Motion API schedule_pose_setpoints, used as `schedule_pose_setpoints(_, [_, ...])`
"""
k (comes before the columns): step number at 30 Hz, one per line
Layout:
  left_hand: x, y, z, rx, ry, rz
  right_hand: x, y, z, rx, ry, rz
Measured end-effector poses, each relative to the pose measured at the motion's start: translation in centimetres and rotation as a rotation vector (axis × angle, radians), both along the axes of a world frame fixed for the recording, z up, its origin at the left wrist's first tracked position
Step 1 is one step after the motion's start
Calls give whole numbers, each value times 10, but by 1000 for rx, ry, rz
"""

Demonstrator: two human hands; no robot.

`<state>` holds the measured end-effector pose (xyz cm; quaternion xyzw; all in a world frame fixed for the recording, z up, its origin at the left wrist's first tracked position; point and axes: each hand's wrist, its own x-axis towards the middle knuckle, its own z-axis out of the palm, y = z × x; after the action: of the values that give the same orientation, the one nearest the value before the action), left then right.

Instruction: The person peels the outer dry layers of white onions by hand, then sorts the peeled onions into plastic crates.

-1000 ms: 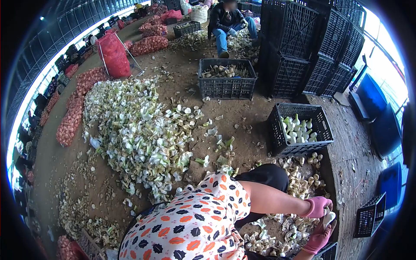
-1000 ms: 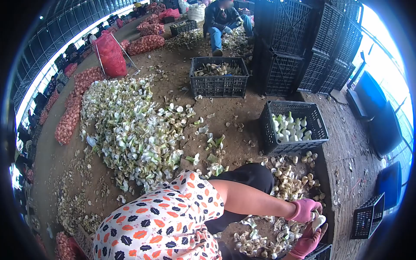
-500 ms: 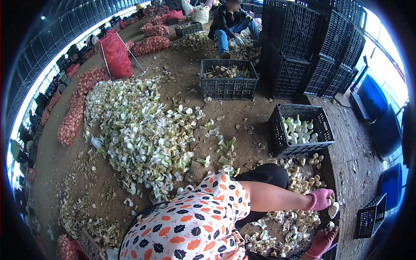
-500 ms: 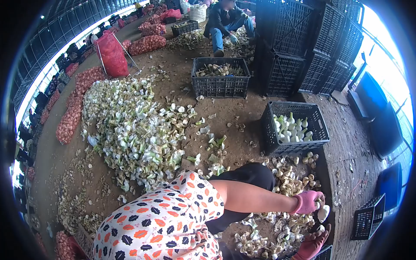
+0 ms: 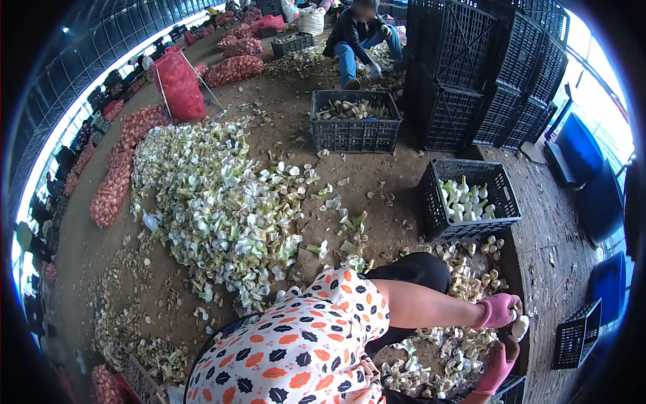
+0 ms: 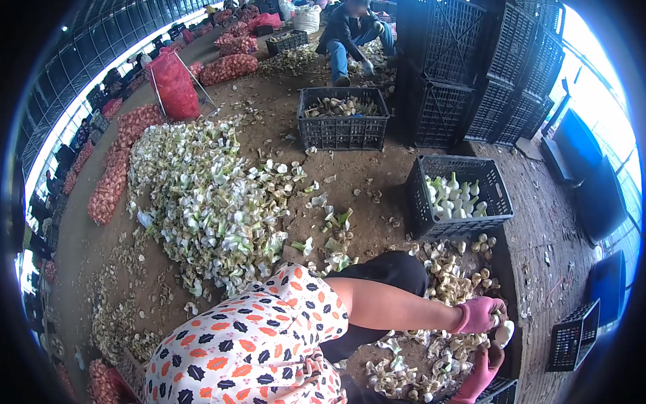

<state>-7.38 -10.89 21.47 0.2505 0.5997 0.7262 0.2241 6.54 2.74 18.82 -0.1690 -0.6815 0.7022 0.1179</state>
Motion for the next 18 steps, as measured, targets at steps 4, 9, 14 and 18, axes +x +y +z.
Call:
schedule_pose_setpoints(4, [3, 8, -11, 8, 39, -19, 0, -2, -2, -161, 188, -151])
schedule_pose_setpoints(9, [8, 1, -4, -124, 104, -56, 0, -2, -4, 17, 183, -177])
schedule_pose_setpoints(14, [12, -14, 12, -289, 267, -96, 1, 10, -24, 148, 189, -216])
schedule_pose_setpoints(18, [9, -3, -2, -314, 488, -65, 4, 11, -13, 559, 11, -200])
